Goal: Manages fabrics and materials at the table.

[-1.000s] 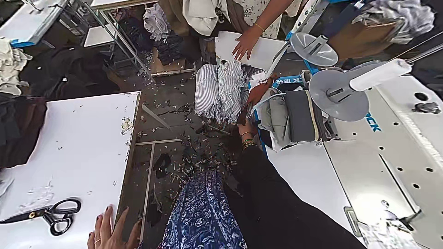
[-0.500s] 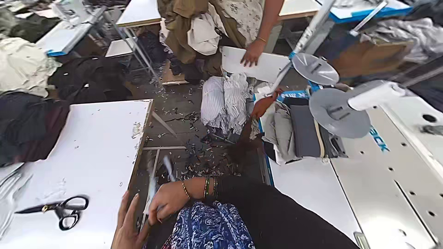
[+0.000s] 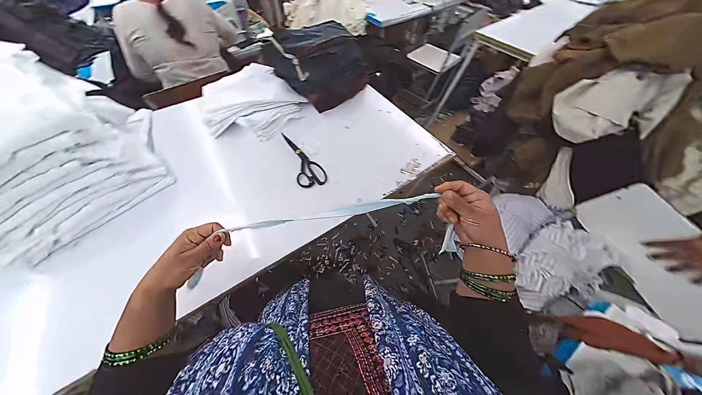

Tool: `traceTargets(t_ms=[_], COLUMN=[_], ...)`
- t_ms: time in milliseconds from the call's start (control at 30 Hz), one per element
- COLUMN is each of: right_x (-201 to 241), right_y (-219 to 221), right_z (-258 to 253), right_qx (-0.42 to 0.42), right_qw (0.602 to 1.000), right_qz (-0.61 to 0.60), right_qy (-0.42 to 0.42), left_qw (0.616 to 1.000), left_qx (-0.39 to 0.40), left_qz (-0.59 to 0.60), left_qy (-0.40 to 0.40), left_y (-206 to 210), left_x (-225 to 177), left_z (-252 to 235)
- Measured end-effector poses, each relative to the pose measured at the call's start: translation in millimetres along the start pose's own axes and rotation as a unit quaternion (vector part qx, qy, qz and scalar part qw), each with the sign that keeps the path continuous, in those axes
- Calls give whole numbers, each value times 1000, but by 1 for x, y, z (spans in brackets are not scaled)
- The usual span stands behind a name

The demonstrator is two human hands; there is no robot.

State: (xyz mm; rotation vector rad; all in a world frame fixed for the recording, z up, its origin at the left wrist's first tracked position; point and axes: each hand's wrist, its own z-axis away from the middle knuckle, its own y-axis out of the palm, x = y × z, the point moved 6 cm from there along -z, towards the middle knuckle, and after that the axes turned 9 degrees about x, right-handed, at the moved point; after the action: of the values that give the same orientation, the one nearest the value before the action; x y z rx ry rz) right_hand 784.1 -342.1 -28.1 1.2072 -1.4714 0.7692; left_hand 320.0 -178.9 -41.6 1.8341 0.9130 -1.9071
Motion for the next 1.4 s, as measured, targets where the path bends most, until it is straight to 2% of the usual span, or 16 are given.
traceTargets(t_ms=[100,233,300,367,433,500,600,667,700,767,900,1000,1133,1200,1333,1400], right_x=[-5,-19,-27,-33,-43,-52,-58,-58,-60,-66,-75,-77,-78,-75,-39,-12], right_y=[10,22,24,32,55,100,174,186,177,140,60,10,-75,-123,-205,-238], right_z=[-16,-26,-26,-23,-18,-3,35,52,57,65,91,120,166,203,284,333], right_qx=[-44,-85,-84,-37,48,153,332,345,326,278,200,114,-103,-228,-361,-520], right_qw=[999,995,984,944,917,907,890,883,890,914,928,926,940,918,821,751], right_qz=[23,40,142,312,383,389,312,307,306,291,279,269,194,180,211,211], right_qy=[2,38,60,97,98,54,-17,-80,-90,-49,146,237,262,270,389,348], left_qw=[995,976,962,960,976,987,957,931,926,934,947,912,867,857,856,856], left_qx=[-92,-195,-247,-257,-169,0,230,326,346,329,191,157,127,138,155,148], left_qz=[36,89,105,65,-27,-117,-175,-163,-149,-137,-256,-379,-471,-482,-488,-490], left_qy=[-1,-26,-49,-89,-132,-108,6,25,26,27,-1,-6,107,119,71,70], left_y=[-32,-47,-46,-38,-12,35,122,158,165,168,160,173,189,191,184,184], left_x=[14,33,41,42,34,22,-3,-15,-17,-14,6,40,60,61,64,66], left_z=[38,68,70,60,36,1,-44,-62,-69,-83,-116,-147,-173,-175,-176,-176])
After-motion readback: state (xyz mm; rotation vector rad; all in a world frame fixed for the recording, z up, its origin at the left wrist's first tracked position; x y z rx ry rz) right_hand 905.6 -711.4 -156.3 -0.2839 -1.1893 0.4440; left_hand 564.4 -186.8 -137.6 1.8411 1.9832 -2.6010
